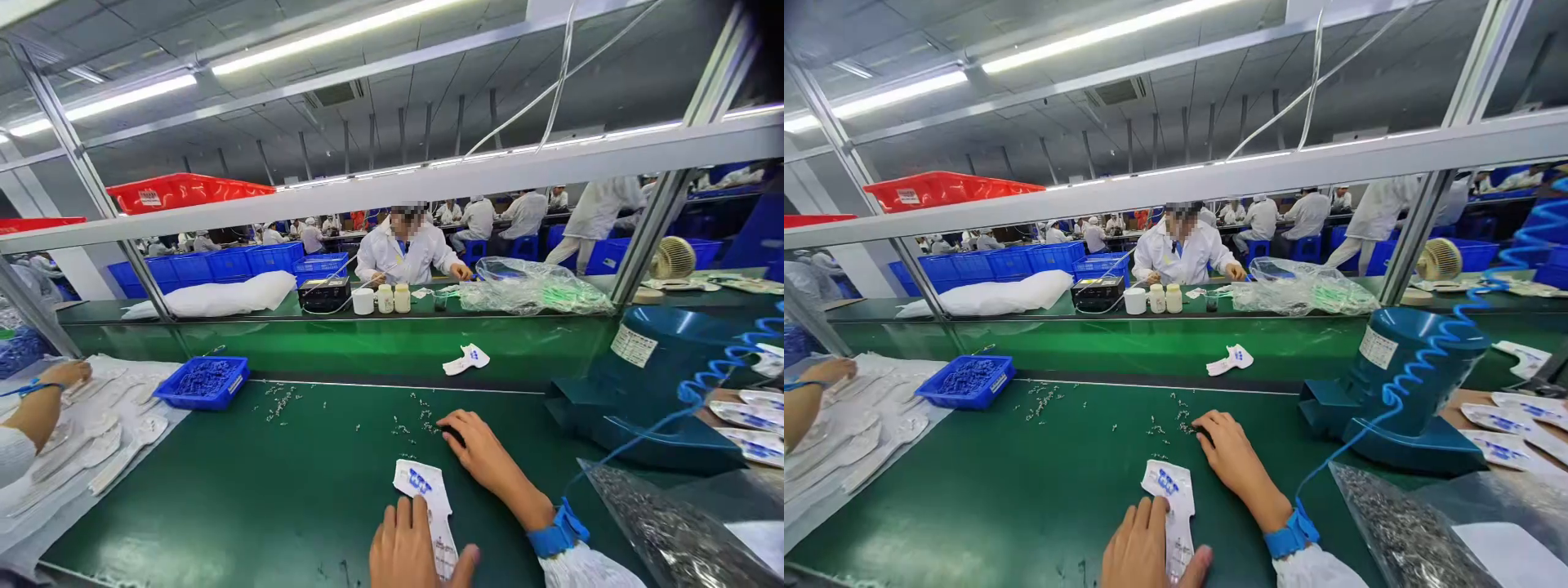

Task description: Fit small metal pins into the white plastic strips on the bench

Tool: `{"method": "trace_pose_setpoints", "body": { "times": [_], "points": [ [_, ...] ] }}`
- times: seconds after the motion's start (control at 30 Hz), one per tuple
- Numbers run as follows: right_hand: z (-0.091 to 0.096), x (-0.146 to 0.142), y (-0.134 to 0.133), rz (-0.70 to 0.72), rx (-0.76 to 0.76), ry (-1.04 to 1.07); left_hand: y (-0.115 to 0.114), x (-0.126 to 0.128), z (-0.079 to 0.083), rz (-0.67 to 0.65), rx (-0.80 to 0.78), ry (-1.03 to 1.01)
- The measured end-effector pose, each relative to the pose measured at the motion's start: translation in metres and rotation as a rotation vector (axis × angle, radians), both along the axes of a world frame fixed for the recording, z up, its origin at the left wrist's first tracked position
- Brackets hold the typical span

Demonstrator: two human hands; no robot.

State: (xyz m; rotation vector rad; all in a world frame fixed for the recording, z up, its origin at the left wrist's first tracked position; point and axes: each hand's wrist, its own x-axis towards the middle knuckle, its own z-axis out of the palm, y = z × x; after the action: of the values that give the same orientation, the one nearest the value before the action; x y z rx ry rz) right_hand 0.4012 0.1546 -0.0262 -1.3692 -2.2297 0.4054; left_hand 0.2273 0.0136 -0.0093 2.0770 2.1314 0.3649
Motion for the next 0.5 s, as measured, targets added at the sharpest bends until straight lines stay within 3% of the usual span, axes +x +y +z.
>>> {"method": "trace_pose_setpoints", "body": {
  "times": [0.07, 0.13, 0.2, 0.27, 0.33, 0.5],
  "points": [
    [0.002, 0.001, -0.001, -0.057, -0.001, -0.018, 0.021, -0.009, 0.02, -0.105, 0.08, 0.0],
    [0.003, 0.001, -0.003, -0.08, 0.007, -0.026, 0.056, -0.018, 0.037, -0.252, 0.117, 0.016],
    [0.004, 0.001, -0.004, -0.055, 0.02, -0.021, 0.095, -0.026, 0.044, -0.5, 0.096, 0.058],
    [0.006, 0.001, -0.006, -0.005, 0.031, -0.027, 0.127, -0.033, 0.04, -0.615, 0.054, 0.061],
    [0.008, 0.0, -0.007, 0.025, 0.036, -0.048, 0.144, -0.04, 0.031, -0.643, 0.043, 0.053],
    [0.009, -0.003, -0.009, 0.014, 0.046, -0.074, 0.143, -0.054, 0.017, -0.612, 0.057, 0.014]
  ]
}}
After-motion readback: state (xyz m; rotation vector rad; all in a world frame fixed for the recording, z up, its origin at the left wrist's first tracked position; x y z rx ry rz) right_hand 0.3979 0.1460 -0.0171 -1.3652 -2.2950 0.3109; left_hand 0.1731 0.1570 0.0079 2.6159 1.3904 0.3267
